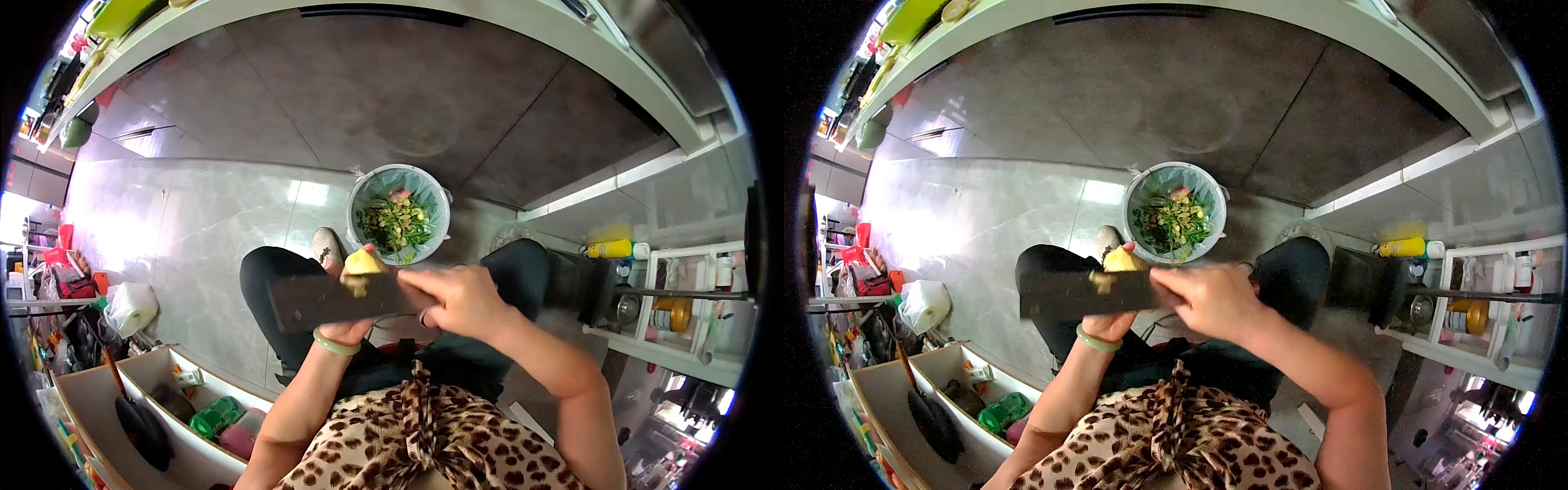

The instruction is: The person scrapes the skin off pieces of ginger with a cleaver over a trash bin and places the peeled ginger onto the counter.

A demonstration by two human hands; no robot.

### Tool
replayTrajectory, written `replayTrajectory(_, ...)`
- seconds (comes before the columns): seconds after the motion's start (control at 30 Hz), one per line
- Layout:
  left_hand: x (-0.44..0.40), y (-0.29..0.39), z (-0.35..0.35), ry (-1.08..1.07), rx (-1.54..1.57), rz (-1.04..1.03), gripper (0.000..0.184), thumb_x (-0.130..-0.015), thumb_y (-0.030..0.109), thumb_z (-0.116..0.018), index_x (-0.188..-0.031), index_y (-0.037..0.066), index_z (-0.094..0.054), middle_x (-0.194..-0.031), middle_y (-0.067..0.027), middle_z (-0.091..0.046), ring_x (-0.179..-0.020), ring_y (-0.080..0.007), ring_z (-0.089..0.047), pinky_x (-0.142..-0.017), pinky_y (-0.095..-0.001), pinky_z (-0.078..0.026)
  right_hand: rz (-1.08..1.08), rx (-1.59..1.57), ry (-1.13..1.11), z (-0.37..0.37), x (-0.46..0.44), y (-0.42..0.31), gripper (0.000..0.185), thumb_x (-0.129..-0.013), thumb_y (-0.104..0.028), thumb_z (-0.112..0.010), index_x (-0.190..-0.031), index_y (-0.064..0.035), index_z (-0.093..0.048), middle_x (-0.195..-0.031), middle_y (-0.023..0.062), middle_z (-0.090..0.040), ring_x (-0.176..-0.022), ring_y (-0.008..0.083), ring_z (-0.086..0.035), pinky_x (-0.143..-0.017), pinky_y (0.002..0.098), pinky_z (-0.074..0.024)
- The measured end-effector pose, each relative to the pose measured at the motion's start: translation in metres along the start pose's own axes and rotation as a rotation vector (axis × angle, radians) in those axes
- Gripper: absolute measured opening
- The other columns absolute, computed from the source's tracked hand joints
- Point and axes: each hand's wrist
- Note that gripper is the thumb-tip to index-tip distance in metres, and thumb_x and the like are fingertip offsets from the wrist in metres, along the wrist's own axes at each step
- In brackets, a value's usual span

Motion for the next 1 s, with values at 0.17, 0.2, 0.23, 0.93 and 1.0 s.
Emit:
replayTrajectory(0.17,-0.003,-0.003,-0.021,0.124,-0.062,-0.081,0.06,-0.085,0.017,-0.069,-0.136,0.008,-0.038,-0.116,-0.0145,-0.055,-0.115,-0.0274,-0.053,-0.094,-0.0391,-0.05,0.084,0.088,0.056,-0.018,0.013,-0.007,0.045,-0.07,-0.011,-0.069,-0.115,-0.0081,-0.063,-0.074,0.0086,-0.067,-0.065,0.0252,-0.066,-0.058,0.0361,-0.0523)
replayTrajectory(0.2,-0.003,-0.004,-0.024,0.139,-0.085,-0.113,0.057,-0.086,0.017,-0.068,-0.134,0.008,-0.04,-0.116,-0.0145,-0.055,-0.115,-0.0277,-0.053,-0.094,-0.0392,-0.049,0.087,0.119,0.063,-0.02,0.014,-0.007,0.046,-0.069,-0.011,-0.069,-0.115,-0.0081,-0.063,-0.072,0.0084,-0.066,-0.063,0.0249,-0.065,-0.057,0.036,-0.052)
replayTrajectory(0.23,-0.003,-0.004,-0.025,0.154,-0.108,-0.146,0.053,-0.086,0.016,-0.067,-0.133,0.007,-0.042,-0.116,-0.0145,-0.055,-0.116,-0.0279,-0.053,-0.094,-0.0394,-0.049,0.085,0.119,0.064,-0.021,0.015,-0.007,0.046,-0.069,-0.011,-0.069,-0.115,-0.0081,-0.063,-0.072,0.0084,-0.066,-0.063,0.0249,-0.065,-0.057,0.036,-0.052)
replayTrajectory(0.93,0.002,-0.003,-0.039,0.219,-0.252,-0.074,0.043,-0.091,0.028,-0.061,-0.123,0.003,-0.049,-0.113,-0.015,-0.06,-0.11,-0.0272,-0.057,-0.098,-0.0383,-0.047,0.143,0.181,0.106,-0.016,0.01,-0.007,0.042,-0.07,-0.01,-0.068,-0.112,-0.0103,-0.066,-0.063,0.0041,-0.059,-0.055,0.0215,-0.061,-0.052,0.0322,-0.0482)
replayTrajectory(1.0,0.002,-0.001,-0.034,0.199,-0.253,-0.041,0.043,-0.091,0.028,-0.061,-0.123,0.003,-0.049,-0.113,-0.0143,-0.06,-0.11,-0.0259,-0.058,-0.098,-0.0373,-0.047,0.154,0.223,0.125,-0.022,0.011,-0.004,0.042,-0.07,-0.011,-0.067,-0.113,-0.0098,-0.065,-0.061,0.0035,-0.058,-0.054,0.0211,-0.06,-0.052,0.0324,-0.0476)
Point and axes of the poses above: each hand's wrist, its own x-axis away from the middle knuckle, its own z-axis out of the back of the hand, y = z × x
